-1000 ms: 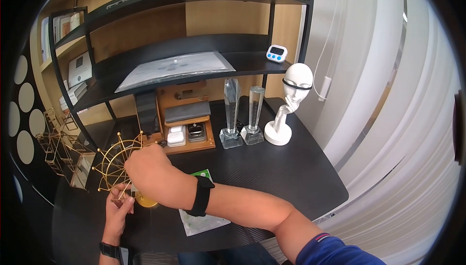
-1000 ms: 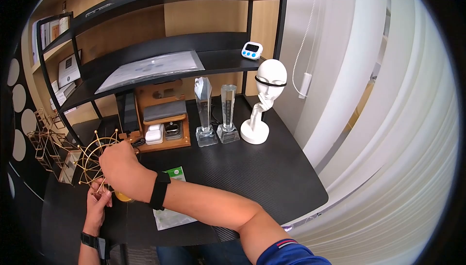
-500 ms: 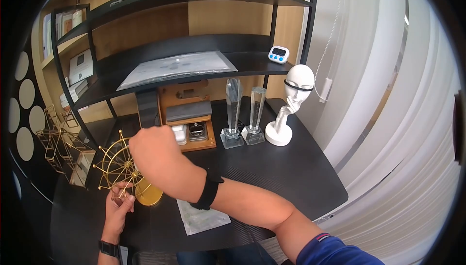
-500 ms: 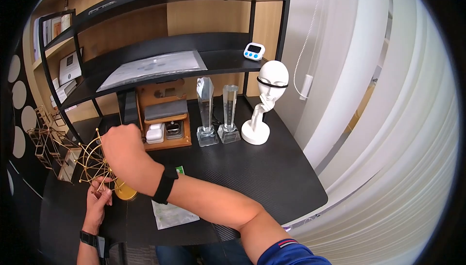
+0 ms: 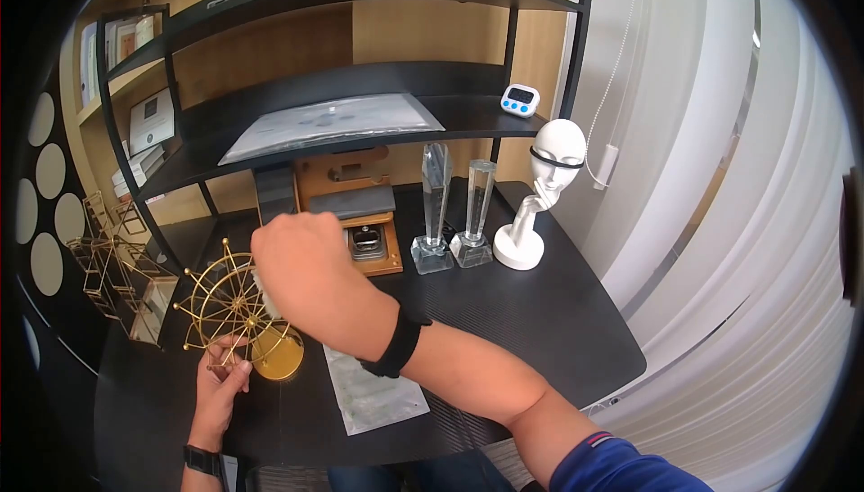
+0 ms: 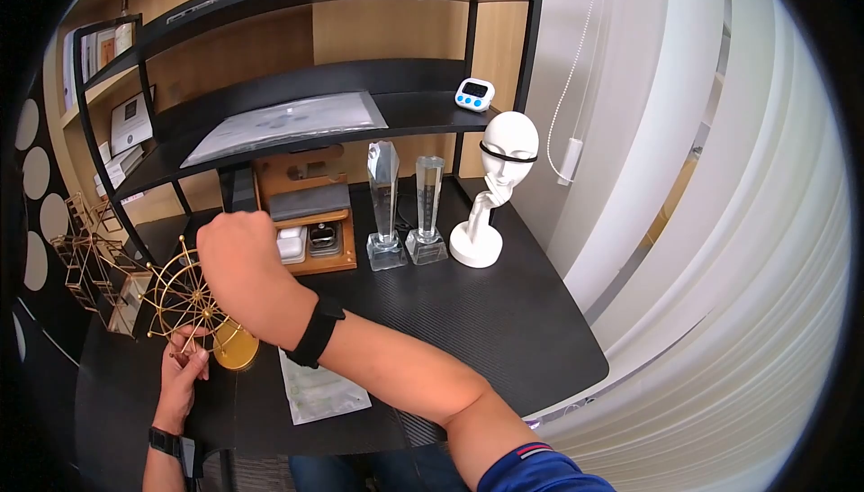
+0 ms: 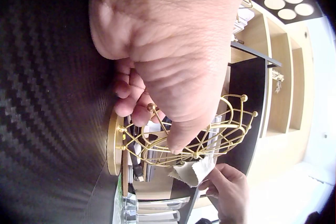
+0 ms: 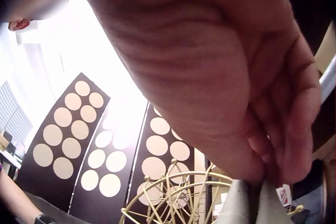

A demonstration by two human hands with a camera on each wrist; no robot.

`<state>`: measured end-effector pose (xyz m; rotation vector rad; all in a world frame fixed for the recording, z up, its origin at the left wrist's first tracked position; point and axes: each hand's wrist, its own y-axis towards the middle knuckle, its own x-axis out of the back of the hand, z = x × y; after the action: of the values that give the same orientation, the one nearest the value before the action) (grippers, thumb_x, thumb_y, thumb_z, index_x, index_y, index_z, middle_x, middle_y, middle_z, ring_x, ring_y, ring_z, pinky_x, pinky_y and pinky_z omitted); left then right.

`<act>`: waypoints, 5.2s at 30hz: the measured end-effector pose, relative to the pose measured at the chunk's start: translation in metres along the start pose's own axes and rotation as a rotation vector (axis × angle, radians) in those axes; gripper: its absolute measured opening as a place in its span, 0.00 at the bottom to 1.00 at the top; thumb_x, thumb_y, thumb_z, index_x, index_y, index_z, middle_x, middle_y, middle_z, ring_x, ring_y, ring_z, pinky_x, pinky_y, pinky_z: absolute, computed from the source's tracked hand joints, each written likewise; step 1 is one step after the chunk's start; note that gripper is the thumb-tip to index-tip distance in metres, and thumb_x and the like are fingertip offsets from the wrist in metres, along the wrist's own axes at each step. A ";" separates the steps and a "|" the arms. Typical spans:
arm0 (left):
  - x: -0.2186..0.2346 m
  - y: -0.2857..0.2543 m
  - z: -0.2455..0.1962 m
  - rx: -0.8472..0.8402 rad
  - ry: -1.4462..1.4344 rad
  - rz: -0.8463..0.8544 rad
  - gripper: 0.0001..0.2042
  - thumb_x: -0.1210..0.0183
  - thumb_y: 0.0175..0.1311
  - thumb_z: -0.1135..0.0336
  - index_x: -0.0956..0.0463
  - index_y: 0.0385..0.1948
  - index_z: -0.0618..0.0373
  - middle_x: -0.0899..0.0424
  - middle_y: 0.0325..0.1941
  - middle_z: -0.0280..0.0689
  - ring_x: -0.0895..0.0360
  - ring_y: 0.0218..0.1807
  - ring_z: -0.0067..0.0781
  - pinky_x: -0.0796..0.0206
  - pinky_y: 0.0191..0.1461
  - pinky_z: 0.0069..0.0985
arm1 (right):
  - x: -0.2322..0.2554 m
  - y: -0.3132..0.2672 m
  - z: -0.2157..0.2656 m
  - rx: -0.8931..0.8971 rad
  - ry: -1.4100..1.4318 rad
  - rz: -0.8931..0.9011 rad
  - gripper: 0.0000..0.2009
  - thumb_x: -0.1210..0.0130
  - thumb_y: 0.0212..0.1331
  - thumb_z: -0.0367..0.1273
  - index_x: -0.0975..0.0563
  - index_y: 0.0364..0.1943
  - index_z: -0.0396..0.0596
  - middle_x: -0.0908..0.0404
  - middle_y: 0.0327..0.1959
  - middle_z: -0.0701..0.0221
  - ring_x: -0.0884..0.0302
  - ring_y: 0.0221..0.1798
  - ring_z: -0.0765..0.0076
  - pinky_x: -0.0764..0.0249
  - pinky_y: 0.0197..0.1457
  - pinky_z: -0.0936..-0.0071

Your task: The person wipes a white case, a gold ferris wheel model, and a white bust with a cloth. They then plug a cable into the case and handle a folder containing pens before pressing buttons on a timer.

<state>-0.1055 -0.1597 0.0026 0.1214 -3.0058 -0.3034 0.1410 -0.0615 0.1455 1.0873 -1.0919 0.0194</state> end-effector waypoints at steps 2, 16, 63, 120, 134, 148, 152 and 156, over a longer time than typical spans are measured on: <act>-0.002 0.000 -0.002 0.003 0.005 -0.003 0.20 0.33 0.74 0.65 0.27 0.61 0.62 0.24 0.34 0.26 0.29 0.29 0.15 0.34 0.33 0.16 | 0.000 0.002 -0.001 -0.013 -0.031 0.010 0.03 0.35 0.51 0.30 0.12 0.25 0.54 0.11 0.26 0.67 0.09 0.35 0.64 0.22 0.34 0.67; 0.008 0.000 0.016 0.003 -0.121 -0.037 0.22 0.34 0.71 0.73 0.28 0.65 0.61 0.17 0.51 0.29 0.23 0.37 0.16 0.30 0.39 0.16 | -0.024 -0.015 0.022 0.290 0.361 0.101 0.08 0.33 0.49 0.37 0.15 0.24 0.47 0.14 0.27 0.60 0.11 0.37 0.54 0.20 0.42 0.60; 0.003 0.002 0.008 -0.030 -0.066 -0.021 0.22 0.34 0.74 0.70 0.29 0.65 0.58 0.22 0.34 0.27 0.28 0.30 0.17 0.34 0.33 0.17 | -0.012 0.007 0.027 0.238 0.266 -0.153 0.07 0.35 0.50 0.26 0.18 0.33 0.39 0.16 0.34 0.59 0.10 0.37 0.53 0.17 0.37 0.62; -0.003 0.000 -0.007 0.000 -0.060 0.036 0.15 0.39 0.69 0.72 0.21 0.56 0.64 0.22 0.31 0.29 0.27 0.30 0.18 0.33 0.36 0.19 | -0.033 0.004 0.049 0.309 0.421 -0.289 0.11 0.36 0.48 0.26 0.20 0.36 0.38 0.23 0.44 0.60 0.17 0.45 0.58 0.17 0.40 0.64; 0.003 0.001 0.002 0.002 -0.038 0.046 0.23 0.38 0.71 0.67 0.26 0.67 0.62 0.23 0.28 0.28 0.27 0.28 0.19 0.35 0.34 0.18 | -0.017 0.010 0.027 0.186 0.305 -0.298 0.12 0.36 0.46 0.24 0.20 0.37 0.38 0.20 0.38 0.60 0.16 0.46 0.55 0.16 0.45 0.63; 0.003 0.000 0.002 0.003 -0.039 0.037 0.23 0.38 0.71 0.67 0.26 0.66 0.60 0.23 0.29 0.28 0.27 0.30 0.19 0.36 0.34 0.17 | 0.002 0.011 0.019 0.078 0.251 -0.264 0.07 0.38 0.54 0.23 0.20 0.36 0.35 0.15 0.33 0.53 0.10 0.35 0.48 0.14 0.37 0.62; 0.004 0.003 0.000 -0.010 -0.011 0.073 0.22 0.39 0.71 0.66 0.26 0.66 0.61 0.23 0.28 0.28 0.27 0.29 0.18 0.35 0.34 0.17 | 0.001 0.011 0.021 0.098 0.248 -0.214 0.08 0.39 0.53 0.23 0.20 0.37 0.35 0.15 0.36 0.51 0.10 0.36 0.47 0.14 0.38 0.62; 0.002 0.001 0.001 -0.005 -0.012 0.038 0.23 0.38 0.71 0.66 0.26 0.66 0.62 0.23 0.27 0.28 0.27 0.28 0.18 0.35 0.34 0.17 | 0.004 0.009 0.021 0.110 0.258 -0.174 0.09 0.39 0.53 0.22 0.20 0.39 0.34 0.15 0.37 0.50 0.10 0.38 0.47 0.13 0.40 0.62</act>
<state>-0.1076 -0.1588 0.0017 0.0620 -3.0151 -0.3082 0.1239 -0.0732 0.1549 1.2385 -0.7705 0.0804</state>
